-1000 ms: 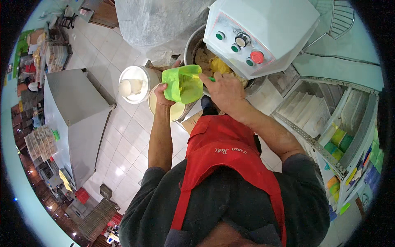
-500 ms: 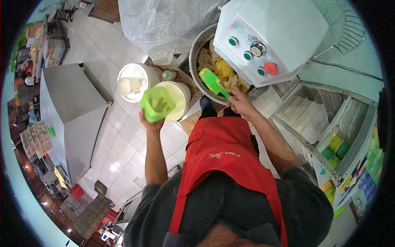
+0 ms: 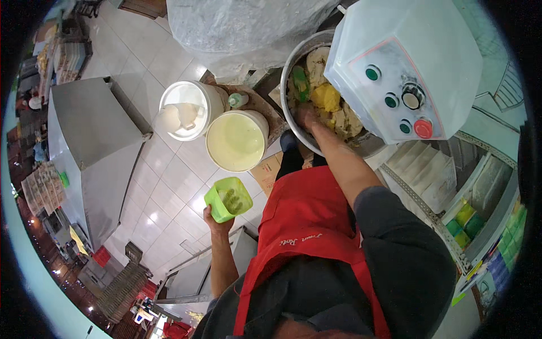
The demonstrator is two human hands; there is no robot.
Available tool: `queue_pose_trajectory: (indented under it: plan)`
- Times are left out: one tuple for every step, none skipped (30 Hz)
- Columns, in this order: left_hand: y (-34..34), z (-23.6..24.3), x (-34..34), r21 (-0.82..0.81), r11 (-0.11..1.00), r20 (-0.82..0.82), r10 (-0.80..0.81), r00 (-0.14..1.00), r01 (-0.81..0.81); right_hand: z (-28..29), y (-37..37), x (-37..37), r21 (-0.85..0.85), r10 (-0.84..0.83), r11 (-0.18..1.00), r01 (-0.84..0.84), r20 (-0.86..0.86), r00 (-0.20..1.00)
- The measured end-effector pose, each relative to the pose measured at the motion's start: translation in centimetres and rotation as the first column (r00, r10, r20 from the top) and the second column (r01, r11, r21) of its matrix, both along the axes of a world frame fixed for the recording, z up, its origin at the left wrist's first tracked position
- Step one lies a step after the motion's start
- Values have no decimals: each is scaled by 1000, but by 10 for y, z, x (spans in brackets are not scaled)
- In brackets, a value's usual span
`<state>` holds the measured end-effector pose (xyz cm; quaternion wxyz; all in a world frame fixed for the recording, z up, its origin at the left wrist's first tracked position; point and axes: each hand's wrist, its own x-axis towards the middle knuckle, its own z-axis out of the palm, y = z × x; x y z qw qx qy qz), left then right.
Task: Preparing and shaping dough into small rolls at a bakery production table.
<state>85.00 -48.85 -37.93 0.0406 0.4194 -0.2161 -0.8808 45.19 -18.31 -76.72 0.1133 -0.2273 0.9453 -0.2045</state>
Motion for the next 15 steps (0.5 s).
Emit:
queue_pose_trajectory:
  plan:
    - [5,16,30,-40,997,76,65,995,-62,49,-50,21,114,121,979,-167,329,936]
    - [13,30,58,-67,990,128,134,983,-126,125,-88,22,196,188,906,-374,606,773]
    - [12,32,58,-54,991,114,127,985,-121,162,-73,13,209,355,796,-568,599,718]
    - [9,30,57,-31,993,109,113,988,-110,186,-48,8,232,490,651,-723,599,634]
    - [7,26,57,-9,995,104,104,989,-103,203,-21,10,196,540,699,-688,485,687]
    - [5,22,59,9,996,102,87,991,-88,215,0,18,149,581,736,-660,362,729]
    - [4,23,65,3,995,97,102,990,-103,265,11,12,148,594,727,-670,355,722]
    - [3,24,69,-1,994,97,104,990,-105,330,-4,8,107,307,909,-402,481,821]
    - [0,20,64,14,997,97,76,992,-78,397,-21,1,129,-32,990,-57,598,801]
    - [-4,20,52,12,998,101,60,993,-62,388,-12,3,143,-61,989,-30,588,806]
    - [-7,16,49,17,999,99,50,994,-51,364,-8,6,201,-124,979,35,448,885]
    - [-11,8,51,25,998,101,50,994,-53,344,-9,5,244,-168,965,95,299,939]
    - [-14,1,54,31,998,104,56,993,-59,333,-20,0,240,-160,967,87,303,939]
    - [-16,1,56,24,997,110,65,992,-69,322,-36,-4,287,-164,956,59,356,920]
    - [-17,3,57,6,998,106,67,992,-68,308,-49,-11,328,-167,944,26,410,897]
